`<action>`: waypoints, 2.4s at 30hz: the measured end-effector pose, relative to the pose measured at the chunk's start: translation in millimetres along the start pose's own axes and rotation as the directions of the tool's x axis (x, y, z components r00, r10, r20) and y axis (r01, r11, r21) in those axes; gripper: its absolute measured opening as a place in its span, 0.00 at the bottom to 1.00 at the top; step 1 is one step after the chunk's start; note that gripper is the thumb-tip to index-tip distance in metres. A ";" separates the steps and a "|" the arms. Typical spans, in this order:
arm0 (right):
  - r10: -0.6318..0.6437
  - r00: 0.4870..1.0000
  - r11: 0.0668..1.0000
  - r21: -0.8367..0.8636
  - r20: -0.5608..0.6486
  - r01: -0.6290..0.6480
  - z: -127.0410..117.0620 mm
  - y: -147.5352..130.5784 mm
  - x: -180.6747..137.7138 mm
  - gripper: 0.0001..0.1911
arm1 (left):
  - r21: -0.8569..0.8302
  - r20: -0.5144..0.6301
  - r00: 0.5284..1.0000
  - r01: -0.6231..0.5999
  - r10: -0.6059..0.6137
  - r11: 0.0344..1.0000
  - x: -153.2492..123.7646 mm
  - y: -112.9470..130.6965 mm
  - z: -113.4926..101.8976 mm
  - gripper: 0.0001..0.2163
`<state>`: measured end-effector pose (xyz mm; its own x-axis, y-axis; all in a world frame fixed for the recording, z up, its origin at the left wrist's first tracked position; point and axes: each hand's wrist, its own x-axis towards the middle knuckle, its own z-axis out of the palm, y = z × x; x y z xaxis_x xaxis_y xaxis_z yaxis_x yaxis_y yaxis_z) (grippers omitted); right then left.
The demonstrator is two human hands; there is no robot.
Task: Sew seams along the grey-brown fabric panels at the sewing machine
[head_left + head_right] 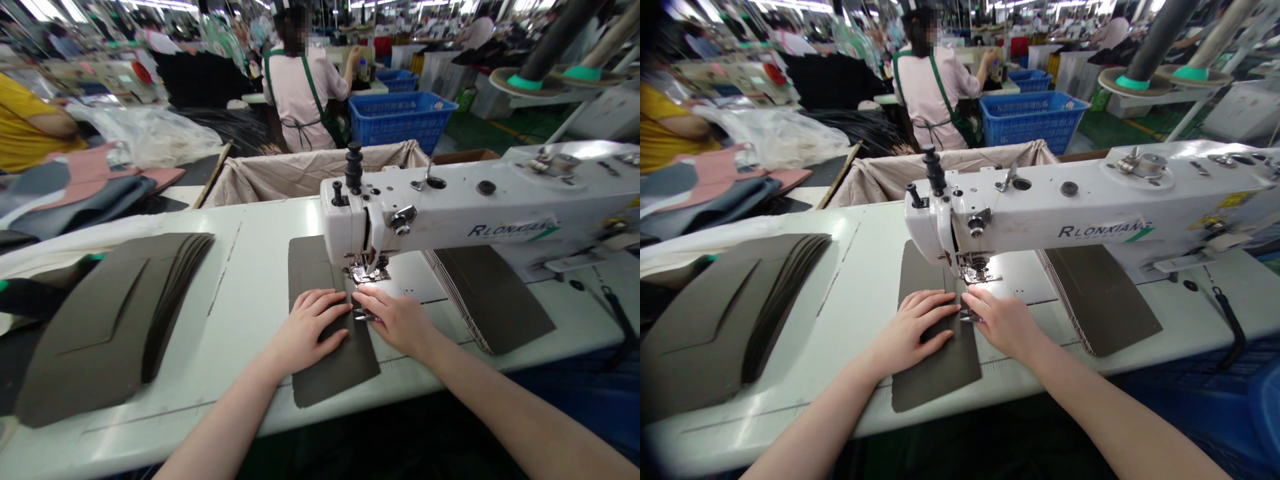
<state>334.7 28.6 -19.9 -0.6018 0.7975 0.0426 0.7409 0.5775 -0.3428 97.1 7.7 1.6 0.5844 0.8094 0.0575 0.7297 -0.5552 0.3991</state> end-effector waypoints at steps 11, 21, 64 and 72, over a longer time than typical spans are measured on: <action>-0.005 1.000 1.000 0.003 -0.001 0.005 -0.7 0.4 -0.6 0.24 | 0.006 -0.022 1.000 0.015 -0.015 1.000 0.0 -2.0 2.5 0.19; -0.007 1.000 1.000 0.008 0.004 0.007 0.6 0.6 -0.4 0.26 | 0.003 -0.035 0.999 0.034 -0.033 0.999 -0.5 -2.4 4.7 0.19; -0.009 1.000 0.999 0.033 -0.016 0.009 0.8 0.6 -0.1 0.29 | 0.130 -0.087 0.987 0.143 -0.132 0.981 5.6 -12.2 22.1 0.29; 0.000 1.000 0.999 0.047 -0.012 0.000 -0.9 -0.6 0.5 0.27 | 0.130 -0.104 0.988 0.130 -0.117 0.983 5.7 -12.1 21.9 0.29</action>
<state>334.2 28.9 -18.8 -0.5982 0.7996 0.0536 0.7258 0.5689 -0.3867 99.4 14.8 -22.9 0.4550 0.8843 0.1051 0.8393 -0.4653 0.2812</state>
